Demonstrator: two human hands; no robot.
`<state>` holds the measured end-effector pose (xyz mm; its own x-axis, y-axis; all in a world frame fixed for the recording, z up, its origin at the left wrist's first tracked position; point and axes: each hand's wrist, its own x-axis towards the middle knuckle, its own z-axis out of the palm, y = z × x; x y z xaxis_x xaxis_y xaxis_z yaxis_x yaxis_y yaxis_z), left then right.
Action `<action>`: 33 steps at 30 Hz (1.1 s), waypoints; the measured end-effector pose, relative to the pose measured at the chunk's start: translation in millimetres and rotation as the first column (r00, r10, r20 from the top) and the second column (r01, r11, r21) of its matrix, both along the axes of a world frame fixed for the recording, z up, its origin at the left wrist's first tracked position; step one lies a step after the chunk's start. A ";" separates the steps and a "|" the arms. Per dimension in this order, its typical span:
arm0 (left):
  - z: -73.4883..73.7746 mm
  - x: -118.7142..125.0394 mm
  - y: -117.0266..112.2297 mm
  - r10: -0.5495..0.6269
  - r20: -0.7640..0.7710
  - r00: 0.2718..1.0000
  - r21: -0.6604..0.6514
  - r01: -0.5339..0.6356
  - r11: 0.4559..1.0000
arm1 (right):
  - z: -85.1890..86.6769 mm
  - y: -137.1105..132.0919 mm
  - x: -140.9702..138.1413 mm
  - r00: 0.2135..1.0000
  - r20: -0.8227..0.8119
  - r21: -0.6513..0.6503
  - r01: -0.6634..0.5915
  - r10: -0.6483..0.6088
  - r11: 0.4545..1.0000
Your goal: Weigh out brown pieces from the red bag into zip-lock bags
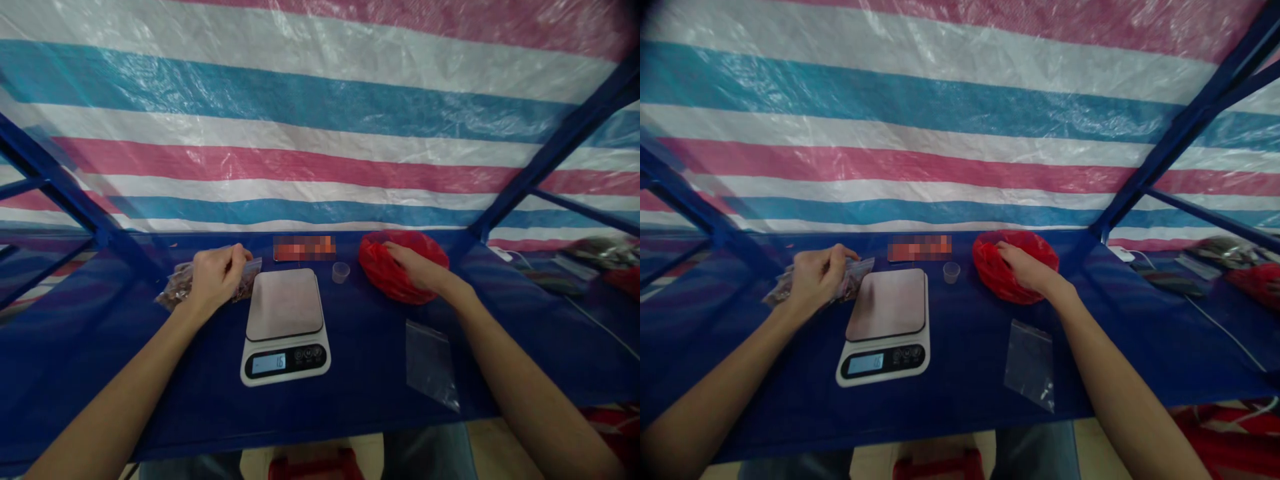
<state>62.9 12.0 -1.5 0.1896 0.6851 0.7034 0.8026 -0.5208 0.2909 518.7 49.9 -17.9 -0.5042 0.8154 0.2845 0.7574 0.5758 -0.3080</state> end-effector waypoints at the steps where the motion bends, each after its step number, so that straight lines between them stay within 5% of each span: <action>1: 0.6 1.1 -1.2 0.004 0.008 1.000 -0.003 -0.004 1.000 | -0.7 0.5 -0.8 1.000 0.007 0.005 0.008 -0.008 1.000; 12: -4.6 -1.8 3.6 0.000 0.016 1.000 -0.060 0.001 0.998 | 23.2 -2.0 -10.4 0.998 0.018 0.135 0.061 -0.064 0.989; 16: -4.1 -1.9 4.3 0.018 0.021 1.000 -0.080 -0.017 0.997 | 40.3 -10.1 -7.7 0.964 -0.121 0.299 0.263 -0.237 0.917; 20: -5.1 -1.1 5.2 0.001 0.040 0.999 -0.054 0.001 0.999 | 65.1 -28.4 -24.5 0.923 -0.279 0.412 0.363 -0.264 0.835; 24: -5.1 1.4 4.2 -0.044 0.032 0.999 -0.039 0.045 0.998 | 74.3 -51.3 -71.9 0.960 -0.261 0.333 0.193 -0.106 0.923; 28: -4.8 3.0 2.9 -0.070 0.017 0.997 -0.011 0.070 0.997 | 52.6 -59.7 -111.6 0.979 -0.164 0.173 -0.090 0.118 0.981; 33: -3.6 3.3 3.0 -0.054 0.011 0.998 -0.050 0.055 0.997 | 28.0 -53.5 -115.2 0.972 -0.197 0.040 -0.122 0.128 0.992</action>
<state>66.2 15.0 -5.1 0.2209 0.7084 0.6704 0.7703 -0.5483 0.3256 403.5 -3.5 10.1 -0.5328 0.7399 0.4107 0.6042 0.6724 -0.4276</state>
